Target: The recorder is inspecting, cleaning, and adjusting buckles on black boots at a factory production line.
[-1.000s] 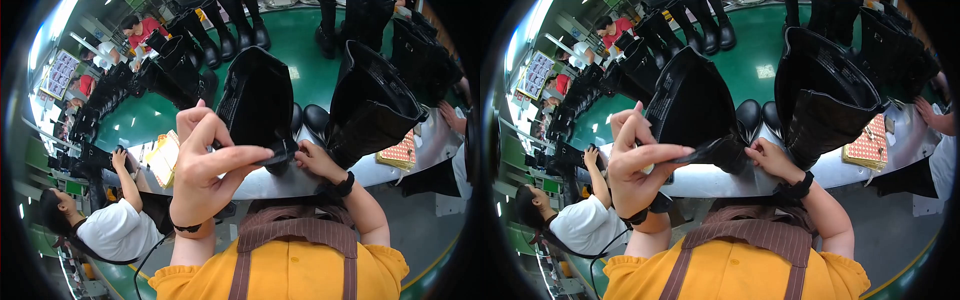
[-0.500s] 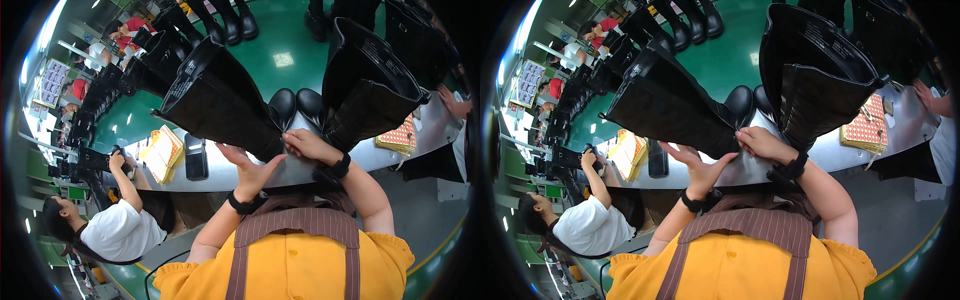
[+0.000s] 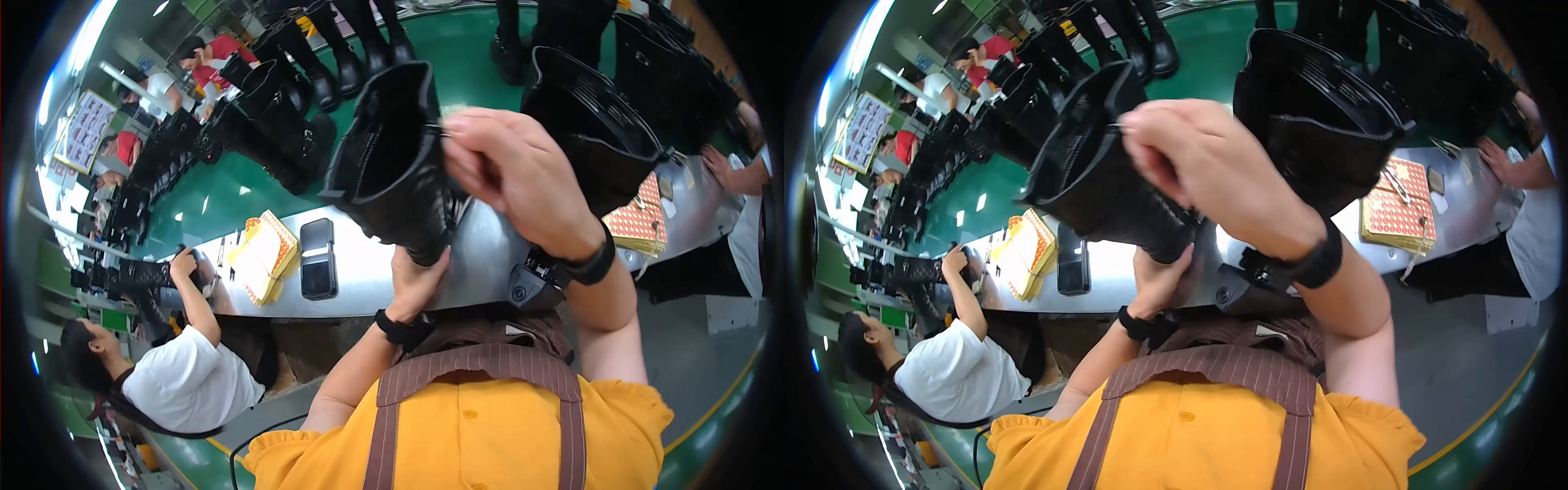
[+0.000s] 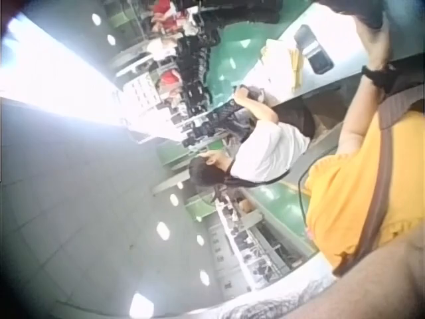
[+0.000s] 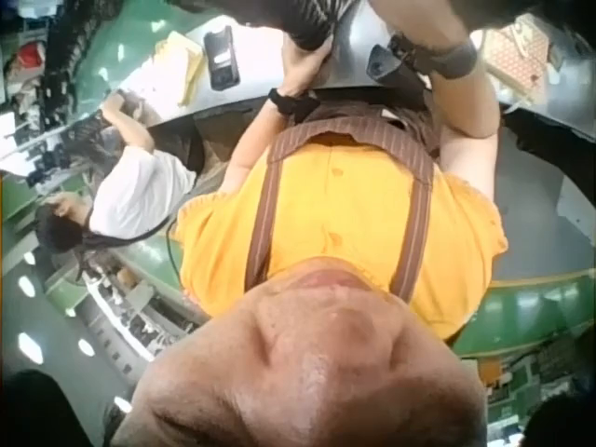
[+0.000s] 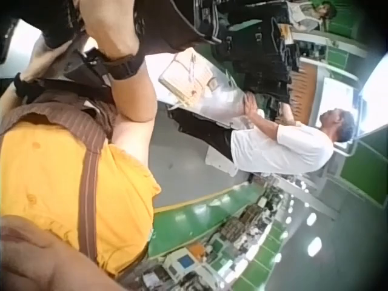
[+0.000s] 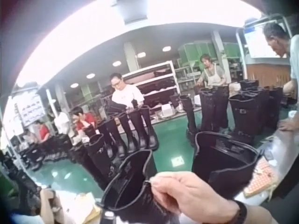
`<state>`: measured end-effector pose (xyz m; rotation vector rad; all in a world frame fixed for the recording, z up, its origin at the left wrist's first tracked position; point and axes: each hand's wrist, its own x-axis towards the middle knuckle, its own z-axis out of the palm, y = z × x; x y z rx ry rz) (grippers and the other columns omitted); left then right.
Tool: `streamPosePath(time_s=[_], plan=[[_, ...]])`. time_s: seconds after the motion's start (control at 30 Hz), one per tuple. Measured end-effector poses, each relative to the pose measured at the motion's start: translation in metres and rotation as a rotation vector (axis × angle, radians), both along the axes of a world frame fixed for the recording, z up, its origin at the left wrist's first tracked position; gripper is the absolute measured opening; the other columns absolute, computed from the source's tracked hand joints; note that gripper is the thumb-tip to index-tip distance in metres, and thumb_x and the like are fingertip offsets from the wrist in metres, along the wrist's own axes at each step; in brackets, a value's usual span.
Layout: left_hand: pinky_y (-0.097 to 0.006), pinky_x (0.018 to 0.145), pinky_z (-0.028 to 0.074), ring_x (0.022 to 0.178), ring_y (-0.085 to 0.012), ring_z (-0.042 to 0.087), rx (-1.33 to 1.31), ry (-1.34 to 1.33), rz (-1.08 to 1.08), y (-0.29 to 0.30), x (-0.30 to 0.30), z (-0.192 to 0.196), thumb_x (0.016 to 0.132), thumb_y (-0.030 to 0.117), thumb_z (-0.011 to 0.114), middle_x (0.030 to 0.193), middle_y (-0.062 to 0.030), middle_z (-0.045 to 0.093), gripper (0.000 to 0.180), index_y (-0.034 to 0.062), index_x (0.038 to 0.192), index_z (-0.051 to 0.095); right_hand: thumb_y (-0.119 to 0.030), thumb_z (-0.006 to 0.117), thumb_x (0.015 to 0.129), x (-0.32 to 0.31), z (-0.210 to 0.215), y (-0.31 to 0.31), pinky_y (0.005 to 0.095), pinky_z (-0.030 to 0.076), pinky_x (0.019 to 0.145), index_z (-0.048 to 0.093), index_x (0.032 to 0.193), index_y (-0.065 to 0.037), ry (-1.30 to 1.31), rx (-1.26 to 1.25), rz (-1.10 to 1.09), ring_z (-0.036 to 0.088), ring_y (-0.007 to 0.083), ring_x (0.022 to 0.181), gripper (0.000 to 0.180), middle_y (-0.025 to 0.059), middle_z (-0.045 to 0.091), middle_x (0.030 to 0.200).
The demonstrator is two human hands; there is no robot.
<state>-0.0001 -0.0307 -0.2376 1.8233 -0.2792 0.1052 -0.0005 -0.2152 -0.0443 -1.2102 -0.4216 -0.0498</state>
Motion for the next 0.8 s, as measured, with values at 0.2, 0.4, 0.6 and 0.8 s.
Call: streamPosePath(time_s=[0.2, 0.4, 0.6, 0.8], plan=[[-0.032, 0.09, 0.048, 0.103, -0.0208, 0.062, -0.038, 0.042, -0.042, 0.015, 0.01, 0.001, 0.073, 0.009, 0.079, 0.115, -0.0143, 0.062, 0.063, -0.0011, 0.125, 0.045, -0.02, 0.048, 0.099, -0.034, -0.036, -0.003, 0.0221, 0.045, 0.058, 0.063, 0.096, 0.0, 0.058, -0.5, -0.034, 0.054, 0.008, 0.063, 0.025, 0.0036, 0.06, 0.08], [-0.033, 0.092, 0.047, 0.105, -0.0234, 0.061, 0.027, 0.163, -0.016, 0.025, 0.011, 0.001, 0.071, 0.011, 0.081, 0.113, -0.0159, 0.062, 0.067, -0.003, 0.125, 0.044, -0.017, 0.062, 0.092, -0.102, -0.119, -0.058, 0.0224, 0.045, 0.055, 0.065, 0.09, 0.0, 0.389, -0.675, -0.146, 0.056, 0.0076, 0.06, 0.018, 0.0031, 0.062, 0.074], [-0.033, 0.09, 0.048, 0.103, -0.0211, 0.06, 0.02, 0.091, 0.029, 0.024, 0.012, 0.0, 0.068, 0.011, 0.084, 0.112, -0.0144, 0.062, 0.065, -0.0021, 0.121, 0.047, -0.016, 0.061, 0.092, -0.11, -0.138, -0.049, 0.0219, 0.047, 0.057, 0.065, 0.093, 0.001, 0.532, -0.703, -0.129, 0.058, 0.0077, 0.061, 0.018, 0.0043, 0.063, 0.075], [-0.035, 0.086, 0.039, 0.106, -0.023, 0.045, 0.104, -0.497, 0.356, 0.024, -0.01, 0.015, 0.066, 0.009, 0.082, 0.118, -0.0121, 0.042, 0.072, 0.0002, 0.123, 0.039, -0.02, 0.07, 0.085, -0.096, -0.129, -0.038, 0.0262, 0.041, 0.051, 0.061, 0.075, 0.0, 0.191, -0.893, -0.271, 0.054, 0.0115, 0.055, 0.025, 0.0052, 0.056, 0.063]])
